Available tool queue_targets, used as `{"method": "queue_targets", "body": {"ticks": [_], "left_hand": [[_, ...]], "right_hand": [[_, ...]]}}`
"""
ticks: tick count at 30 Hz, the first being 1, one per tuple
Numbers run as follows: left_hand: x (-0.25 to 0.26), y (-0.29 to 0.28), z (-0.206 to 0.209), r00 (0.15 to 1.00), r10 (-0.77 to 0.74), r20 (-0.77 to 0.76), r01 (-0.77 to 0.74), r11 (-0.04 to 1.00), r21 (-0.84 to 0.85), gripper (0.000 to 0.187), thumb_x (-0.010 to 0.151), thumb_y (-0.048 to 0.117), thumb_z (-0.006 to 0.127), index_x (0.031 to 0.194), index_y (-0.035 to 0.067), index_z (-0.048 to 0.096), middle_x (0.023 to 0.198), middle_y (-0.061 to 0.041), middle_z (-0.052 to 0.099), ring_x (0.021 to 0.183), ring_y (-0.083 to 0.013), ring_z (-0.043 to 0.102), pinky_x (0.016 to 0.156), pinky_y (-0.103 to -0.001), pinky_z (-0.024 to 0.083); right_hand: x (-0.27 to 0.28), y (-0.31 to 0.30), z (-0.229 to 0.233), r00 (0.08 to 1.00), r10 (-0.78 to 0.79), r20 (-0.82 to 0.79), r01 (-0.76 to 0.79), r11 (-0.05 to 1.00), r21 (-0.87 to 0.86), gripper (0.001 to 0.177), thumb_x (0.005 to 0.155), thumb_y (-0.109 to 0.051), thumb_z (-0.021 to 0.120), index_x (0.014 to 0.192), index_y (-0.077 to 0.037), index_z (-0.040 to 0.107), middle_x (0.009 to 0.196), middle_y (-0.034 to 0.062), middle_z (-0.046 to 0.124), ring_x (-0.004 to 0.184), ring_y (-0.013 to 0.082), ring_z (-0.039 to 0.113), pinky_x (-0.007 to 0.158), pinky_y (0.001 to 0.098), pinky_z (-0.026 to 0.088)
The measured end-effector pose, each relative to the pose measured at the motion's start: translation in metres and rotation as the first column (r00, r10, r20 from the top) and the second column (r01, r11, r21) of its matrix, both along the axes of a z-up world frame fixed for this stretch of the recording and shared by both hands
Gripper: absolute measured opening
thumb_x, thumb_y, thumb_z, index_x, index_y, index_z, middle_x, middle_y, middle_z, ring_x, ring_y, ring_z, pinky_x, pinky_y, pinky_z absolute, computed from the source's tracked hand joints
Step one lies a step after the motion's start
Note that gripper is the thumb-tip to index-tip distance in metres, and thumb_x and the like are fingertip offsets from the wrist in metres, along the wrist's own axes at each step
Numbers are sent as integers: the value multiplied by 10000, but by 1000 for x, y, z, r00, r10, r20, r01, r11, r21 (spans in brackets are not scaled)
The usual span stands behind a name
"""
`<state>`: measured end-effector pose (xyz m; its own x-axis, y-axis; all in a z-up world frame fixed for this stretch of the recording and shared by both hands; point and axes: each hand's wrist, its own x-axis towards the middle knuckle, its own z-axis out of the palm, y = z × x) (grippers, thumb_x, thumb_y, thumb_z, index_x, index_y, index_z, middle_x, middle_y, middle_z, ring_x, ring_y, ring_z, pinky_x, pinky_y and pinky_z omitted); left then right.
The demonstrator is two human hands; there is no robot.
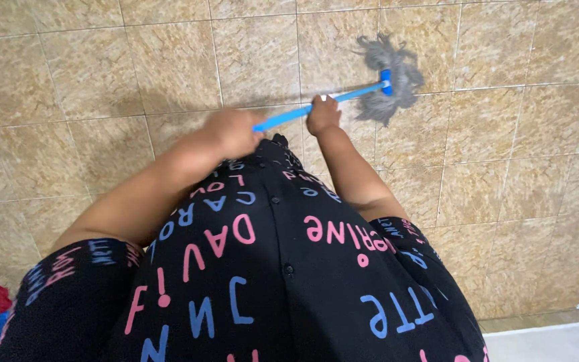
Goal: Mopping a tiled indoor floor using a wet string mop.
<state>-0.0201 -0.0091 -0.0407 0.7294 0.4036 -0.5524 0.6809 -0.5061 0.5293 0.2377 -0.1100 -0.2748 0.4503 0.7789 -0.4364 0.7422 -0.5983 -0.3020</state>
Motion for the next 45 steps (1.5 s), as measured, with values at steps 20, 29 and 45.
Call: {"method": "queue_targets", "body": {"ticks": [20, 29, 45], "left_hand": [[-119, 0, 174, 968, 118, -222, -85, 984, 156, 313, 872, 384, 637, 1135, 253, 745, 856, -123, 750, 811, -368, 714, 753, -504, 571], [-19, 25, 144, 987, 48, -153, -26, 989, 146, 312, 936, 436, 605, 1125, 237, 753, 786, -123, 734, 757, -365, 713, 742, -494, 560], [7, -21, -75, 989, -147, 15, 146, 987, 69, 622, 974, 295, 538, 1568, 180, 397, 1056, -186, 724, 954, -405, 700, 824, -523, 551]], "right_hand": [[-149, 54, 93, 788, 518, -331, -487, 855, 178, 196, 806, -102, 659, 986, -159, 709, 1082, 125, 682, 1165, 398, 584, 1068, 711, 301], [-69, 34, 75, 960, 194, -204, -97, 908, 406, 287, 856, -55, 645, 1139, -89, 618, 1195, 167, 664, 1220, 395, 585, 1072, 541, 421], [-19, 10, 33, 985, 96, -142, -91, 995, 40, 567, 971, -146, 583, 1510, -97, 414, 1673, 260, 156, 1557, 422, 136, 1237, 587, 189]]}}
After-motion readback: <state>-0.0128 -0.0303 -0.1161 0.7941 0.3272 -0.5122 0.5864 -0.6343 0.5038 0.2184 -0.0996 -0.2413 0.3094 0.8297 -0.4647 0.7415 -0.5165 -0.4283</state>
